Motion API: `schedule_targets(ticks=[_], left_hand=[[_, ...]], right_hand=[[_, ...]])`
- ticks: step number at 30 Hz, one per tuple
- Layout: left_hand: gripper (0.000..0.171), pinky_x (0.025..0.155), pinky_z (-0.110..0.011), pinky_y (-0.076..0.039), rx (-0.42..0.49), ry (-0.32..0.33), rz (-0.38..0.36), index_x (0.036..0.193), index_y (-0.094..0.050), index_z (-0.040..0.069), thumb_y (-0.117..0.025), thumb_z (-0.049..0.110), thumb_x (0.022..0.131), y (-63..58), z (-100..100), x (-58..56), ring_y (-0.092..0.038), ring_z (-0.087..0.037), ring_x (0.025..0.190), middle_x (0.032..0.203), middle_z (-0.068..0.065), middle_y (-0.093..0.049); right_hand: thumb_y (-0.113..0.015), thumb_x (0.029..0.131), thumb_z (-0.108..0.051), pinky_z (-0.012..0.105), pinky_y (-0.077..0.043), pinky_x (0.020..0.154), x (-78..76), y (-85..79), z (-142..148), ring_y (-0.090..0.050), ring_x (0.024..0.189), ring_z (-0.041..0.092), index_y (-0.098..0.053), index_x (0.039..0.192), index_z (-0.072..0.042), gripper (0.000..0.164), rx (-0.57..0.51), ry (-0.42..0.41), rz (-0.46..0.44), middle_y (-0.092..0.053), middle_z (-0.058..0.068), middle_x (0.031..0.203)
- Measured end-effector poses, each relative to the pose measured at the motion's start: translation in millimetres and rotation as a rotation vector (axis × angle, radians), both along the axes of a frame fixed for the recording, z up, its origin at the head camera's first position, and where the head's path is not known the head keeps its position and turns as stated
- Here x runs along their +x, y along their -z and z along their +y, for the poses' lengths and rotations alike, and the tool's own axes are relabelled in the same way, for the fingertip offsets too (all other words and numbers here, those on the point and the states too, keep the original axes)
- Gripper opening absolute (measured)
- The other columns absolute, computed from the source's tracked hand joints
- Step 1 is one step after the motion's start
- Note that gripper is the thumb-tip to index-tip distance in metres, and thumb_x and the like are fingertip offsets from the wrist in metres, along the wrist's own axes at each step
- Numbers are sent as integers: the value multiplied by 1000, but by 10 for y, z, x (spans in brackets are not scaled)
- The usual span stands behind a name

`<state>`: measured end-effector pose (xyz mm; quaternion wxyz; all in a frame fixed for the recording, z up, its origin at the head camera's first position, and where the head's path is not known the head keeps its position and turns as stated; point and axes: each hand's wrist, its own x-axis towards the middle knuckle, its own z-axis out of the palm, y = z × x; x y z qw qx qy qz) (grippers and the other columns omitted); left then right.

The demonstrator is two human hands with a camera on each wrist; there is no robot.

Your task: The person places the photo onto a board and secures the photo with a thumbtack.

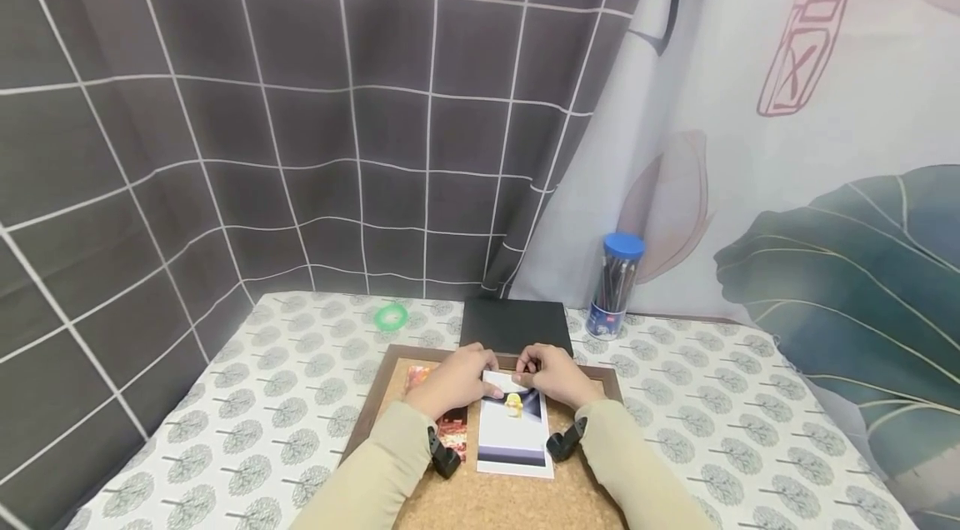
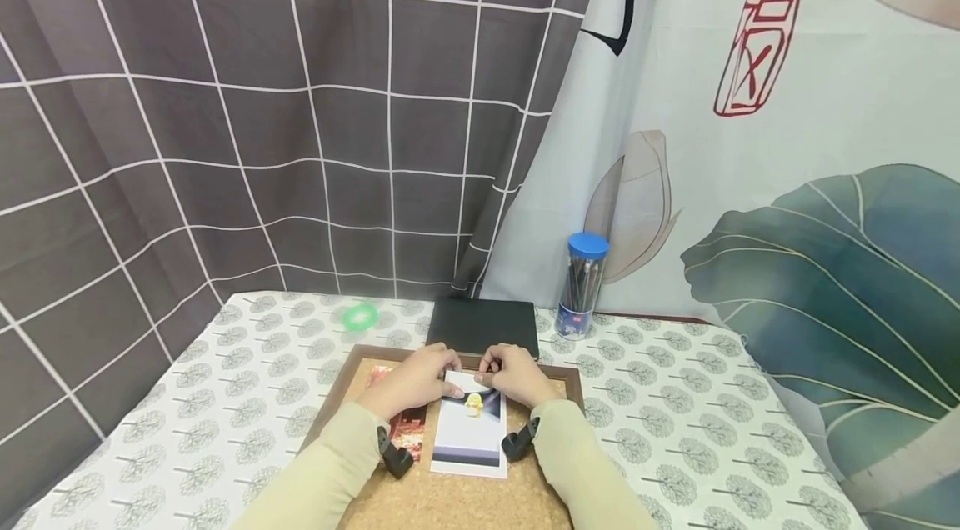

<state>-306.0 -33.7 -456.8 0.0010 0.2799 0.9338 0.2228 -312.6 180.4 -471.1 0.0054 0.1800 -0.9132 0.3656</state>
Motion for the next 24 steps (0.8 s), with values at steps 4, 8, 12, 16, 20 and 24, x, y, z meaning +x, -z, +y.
schedule_targets(ticks=[4, 8, 12, 16, 20, 24], left_hand=[[34, 80, -30, -53, -3, -3, 3, 103, -69, 14, -82, 38, 83, 5, -12, 14, -58, -10, 84, 96, 4, -58], [35, 81, -31, -53, -11, -7, 14, 104, -70, 14, -82, 38, 82, 8, -9, 24, -59, -11, 85, 97, 4, -58], [35, 81, -31, -54, -18, -8, 25, 103, -69, 14, -82, 39, 82, -6, -2, 31, -58, -11, 85, 97, 3, -58], [35, 81, -32, -53, -23, -6, 33, 103, -70, 14, -82, 39, 83, -8, 0, 37, -58, -12, 85, 97, 3, -58], [34, 80, -33, -53, -42, -3, 49, 102, -70, 15, -82, 40, 82, 4, -2, 30, -57, -13, 86, 95, 4, -56], [38, 76, -33, -52, -79, 1, 103, 103, -70, 17, -81, 46, 81, -13, -38, -12, -55, -13, 86, 95, 5, -55]], right_hand=[[-79, 85, -16, 26, -39, 61, -1, 28, -19, -48, 65, 11, -65, 79, -19, 15, 13, 10, 9, -52, -5, 72], [-78, 85, -16, 26, -38, 61, -5, 34, -19, -47, 65, 11, -64, 79, -18, 15, 22, 4, 24, -51, -5, 71], [-77, 86, -16, 25, -38, 60, -20, 40, -1, -46, 64, 10, -64, 80, -19, 15, 24, -22, 50, -51, -5, 72], [-77, 87, -17, 25, -38, 60, -23, 61, 26, -46, 65, 9, -65, 81, -20, 14, 22, -48, 72, -51, -6, 72], [-76, 88, -17, 25, -39, 62, -18, 68, 37, -46, 66, 9, -65, 82, -20, 13, 15, -59, 63, -51, -6, 73], [-74, 91, -21, 25, -41, 61, -37, 49, 43, -49, 67, 9, -66, 87, -20, 10, 6, -66, 60, -54, -6, 75]])
